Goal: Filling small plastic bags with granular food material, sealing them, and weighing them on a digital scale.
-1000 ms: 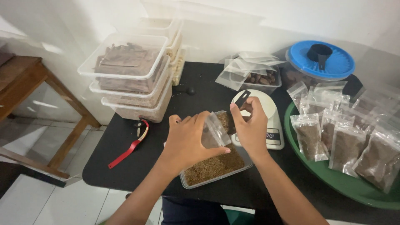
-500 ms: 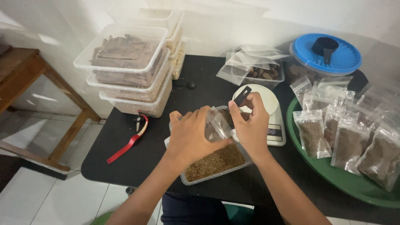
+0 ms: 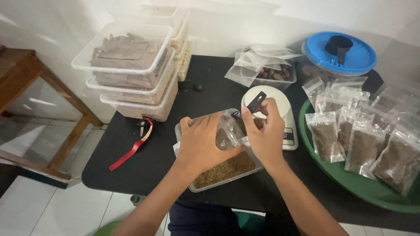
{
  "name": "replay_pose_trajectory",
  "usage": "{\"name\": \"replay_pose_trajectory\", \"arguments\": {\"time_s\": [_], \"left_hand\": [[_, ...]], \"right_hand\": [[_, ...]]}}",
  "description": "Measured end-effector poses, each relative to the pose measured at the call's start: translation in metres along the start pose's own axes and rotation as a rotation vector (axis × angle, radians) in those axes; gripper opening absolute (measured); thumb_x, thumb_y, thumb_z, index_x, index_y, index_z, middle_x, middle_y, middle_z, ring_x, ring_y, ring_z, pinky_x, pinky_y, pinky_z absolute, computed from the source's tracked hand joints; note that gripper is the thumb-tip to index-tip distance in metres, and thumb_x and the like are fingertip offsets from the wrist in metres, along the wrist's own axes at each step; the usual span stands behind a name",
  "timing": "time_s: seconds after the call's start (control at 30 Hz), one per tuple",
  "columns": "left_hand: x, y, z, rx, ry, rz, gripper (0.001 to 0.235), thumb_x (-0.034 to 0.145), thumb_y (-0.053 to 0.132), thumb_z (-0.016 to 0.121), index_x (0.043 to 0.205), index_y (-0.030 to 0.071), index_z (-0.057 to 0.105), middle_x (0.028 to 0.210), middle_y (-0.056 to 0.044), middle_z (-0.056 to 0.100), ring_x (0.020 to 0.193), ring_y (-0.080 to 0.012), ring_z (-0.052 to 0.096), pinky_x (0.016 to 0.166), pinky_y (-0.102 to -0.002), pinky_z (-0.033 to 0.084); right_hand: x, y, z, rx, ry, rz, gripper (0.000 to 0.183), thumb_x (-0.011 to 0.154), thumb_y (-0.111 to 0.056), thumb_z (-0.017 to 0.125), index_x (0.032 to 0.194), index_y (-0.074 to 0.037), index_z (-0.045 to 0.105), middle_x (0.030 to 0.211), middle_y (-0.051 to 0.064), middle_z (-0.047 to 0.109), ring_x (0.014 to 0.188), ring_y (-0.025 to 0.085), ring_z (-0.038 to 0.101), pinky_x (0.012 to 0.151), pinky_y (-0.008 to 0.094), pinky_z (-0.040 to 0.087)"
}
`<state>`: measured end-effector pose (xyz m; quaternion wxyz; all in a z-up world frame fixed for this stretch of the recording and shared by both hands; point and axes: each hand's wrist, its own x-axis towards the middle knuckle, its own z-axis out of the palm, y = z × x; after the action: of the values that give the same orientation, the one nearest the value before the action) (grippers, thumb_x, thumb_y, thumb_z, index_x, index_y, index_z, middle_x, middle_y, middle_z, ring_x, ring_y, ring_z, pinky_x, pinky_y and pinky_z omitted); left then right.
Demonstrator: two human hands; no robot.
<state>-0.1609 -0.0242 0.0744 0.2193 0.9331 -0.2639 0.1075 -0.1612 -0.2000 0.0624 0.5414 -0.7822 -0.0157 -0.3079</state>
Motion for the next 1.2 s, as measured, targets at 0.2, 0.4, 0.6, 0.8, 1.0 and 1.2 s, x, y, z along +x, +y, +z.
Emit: {"name": "replay_pose_trajectory", "arguments": {"time_s": [0.2,0.4,0.6,0.8,1.0,1.2], "left_hand": [[-0.006,0.001,0.004,0.04,-0.007,0.003,0.093,0.075,0.08,0.065,0.136,0.01,0.055,0.123,-0.019,0.071,0.11,-0.0367,0.071,0.099,-0.054,0.034],[-0.009,0.007,-0.01,0.015,-0.127,-0.074,0.098,0.076,0.077,0.066,0.143,0.009,0.048,0.126,-0.02,0.07,0.113,-0.0353,0.07,0.1,-0.048,0.031],[-0.009,0.007,-0.01,-0.008,-0.121,-0.085,0.099,0.075,0.076,0.067,0.146,0.011,0.043,0.124,-0.02,0.071,0.11,-0.035,0.071,0.099,-0.048,0.031],[-0.009,0.013,-0.016,-0.027,-0.161,-0.113,0.099,0.075,0.075,0.07,0.145,0.01,0.043,0.127,-0.02,0.071,0.113,-0.035,0.07,0.1,-0.046,0.031],[-0.009,0.01,-0.015,-0.037,-0.19,-0.115,0.099,0.075,0.074,0.071,0.146,0.012,0.042,0.129,-0.019,0.07,0.117,-0.0351,0.068,0.102,-0.048,0.029],[-0.011,0.012,-0.017,-0.072,-0.137,-0.122,0.096,0.073,0.071,0.075,0.142,0.012,0.043,0.123,-0.02,0.072,0.112,-0.0365,0.071,0.103,-0.048,0.029]], "right_hand": [[-0.004,-0.001,-0.002,0.002,-0.021,-0.005,0.017,0.101,-0.015,0.064,0.097,-0.007,0.05,0.089,0.018,0.072,0.053,0.021,0.071,0.041,0.034,0.054],[-0.004,0.012,-0.002,0.026,-0.044,0.037,0.014,0.102,-0.017,0.061,0.101,-0.006,0.054,0.097,0.021,0.073,0.056,0.022,0.073,0.042,0.038,0.052],[-0.005,0.023,-0.004,0.056,-0.06,0.064,0.013,0.102,-0.015,0.063,0.103,-0.005,0.055,0.099,0.024,0.073,0.063,0.026,0.074,0.045,0.039,0.055],[-0.005,0.003,-0.005,0.043,-0.065,0.002,0.014,0.102,-0.015,0.063,0.101,-0.004,0.055,0.097,0.023,0.072,0.062,0.027,0.074,0.047,0.038,0.055],[-0.005,0.001,-0.004,0.04,-0.065,0.001,0.012,0.102,-0.014,0.062,0.101,-0.005,0.054,0.098,0.023,0.073,0.062,0.025,0.075,0.048,0.038,0.055],[-0.006,0.004,-0.005,0.065,-0.056,-0.034,0.012,0.103,-0.014,0.06,0.103,-0.004,0.053,0.099,0.024,0.072,0.06,0.023,0.074,0.049,0.036,0.056]]}}
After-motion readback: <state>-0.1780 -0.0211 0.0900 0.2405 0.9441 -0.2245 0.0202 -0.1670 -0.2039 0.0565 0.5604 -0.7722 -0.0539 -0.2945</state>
